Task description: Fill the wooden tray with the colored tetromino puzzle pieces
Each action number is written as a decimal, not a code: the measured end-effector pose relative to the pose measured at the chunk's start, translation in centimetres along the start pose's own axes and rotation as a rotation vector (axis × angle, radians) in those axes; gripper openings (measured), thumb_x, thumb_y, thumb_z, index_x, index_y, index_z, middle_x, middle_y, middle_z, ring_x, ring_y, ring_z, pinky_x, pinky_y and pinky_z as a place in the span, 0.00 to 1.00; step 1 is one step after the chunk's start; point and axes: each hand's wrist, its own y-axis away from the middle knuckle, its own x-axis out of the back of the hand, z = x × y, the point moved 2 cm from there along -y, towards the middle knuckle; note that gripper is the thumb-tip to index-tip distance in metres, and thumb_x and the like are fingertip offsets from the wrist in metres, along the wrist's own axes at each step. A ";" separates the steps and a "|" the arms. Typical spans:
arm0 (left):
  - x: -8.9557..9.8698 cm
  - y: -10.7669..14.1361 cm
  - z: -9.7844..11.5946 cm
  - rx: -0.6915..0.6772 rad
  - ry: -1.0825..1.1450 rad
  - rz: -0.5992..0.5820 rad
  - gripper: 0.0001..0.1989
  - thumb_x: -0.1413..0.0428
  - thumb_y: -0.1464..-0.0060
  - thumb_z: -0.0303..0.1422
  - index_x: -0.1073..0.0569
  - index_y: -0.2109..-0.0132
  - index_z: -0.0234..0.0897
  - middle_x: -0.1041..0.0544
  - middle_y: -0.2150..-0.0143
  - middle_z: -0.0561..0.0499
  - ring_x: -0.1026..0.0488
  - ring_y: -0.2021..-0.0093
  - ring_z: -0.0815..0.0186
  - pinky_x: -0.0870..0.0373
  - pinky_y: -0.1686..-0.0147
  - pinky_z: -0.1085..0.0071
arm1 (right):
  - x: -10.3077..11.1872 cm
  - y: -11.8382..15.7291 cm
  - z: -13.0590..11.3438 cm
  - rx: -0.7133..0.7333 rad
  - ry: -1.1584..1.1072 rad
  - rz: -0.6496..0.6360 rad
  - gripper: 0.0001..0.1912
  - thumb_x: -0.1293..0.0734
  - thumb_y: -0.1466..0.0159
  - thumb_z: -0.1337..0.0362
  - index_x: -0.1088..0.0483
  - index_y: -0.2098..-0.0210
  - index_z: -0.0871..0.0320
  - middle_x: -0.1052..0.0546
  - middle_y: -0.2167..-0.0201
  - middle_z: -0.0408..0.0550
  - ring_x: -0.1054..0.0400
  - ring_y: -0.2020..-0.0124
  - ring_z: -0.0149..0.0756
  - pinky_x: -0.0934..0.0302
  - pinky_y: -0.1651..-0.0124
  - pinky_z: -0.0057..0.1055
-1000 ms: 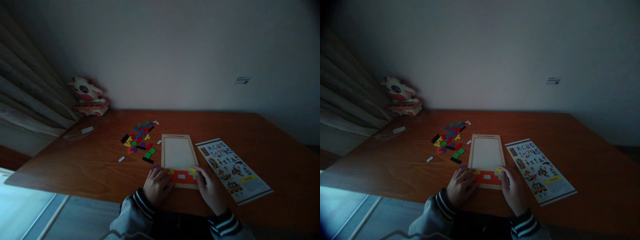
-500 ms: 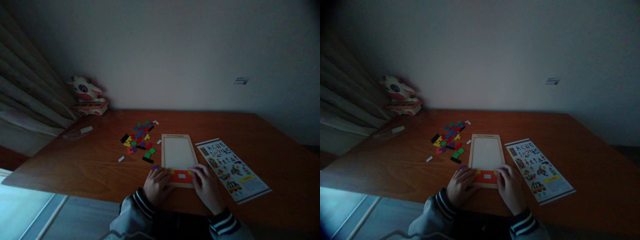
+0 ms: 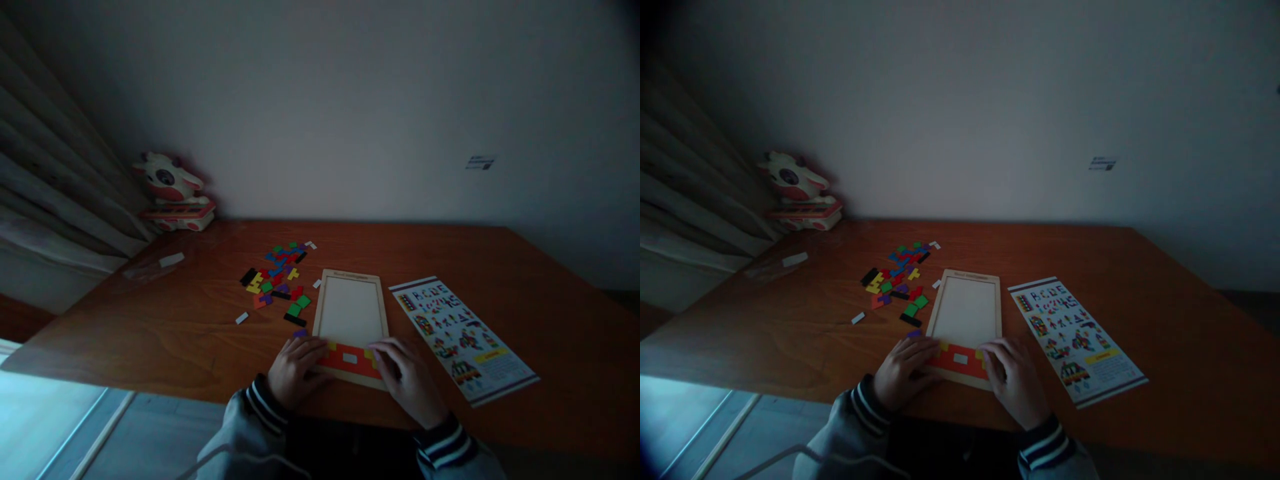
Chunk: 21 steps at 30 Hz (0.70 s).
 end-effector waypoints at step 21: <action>0.5 -0.2 0.4 0.120 -0.037 0.100 0.20 0.45 0.39 0.38 0.30 0.43 0.35 0.28 0.43 0.39 0.29 0.44 0.55 0.27 0.46 0.58 | -0.9 0.5 2.1 -0.072 0.041 0.124 0.14 0.39 0.32 0.61 0.31 0.49 0.55 0.25 0.48 0.52 0.33 0.47 0.45 0.37 0.45 0.47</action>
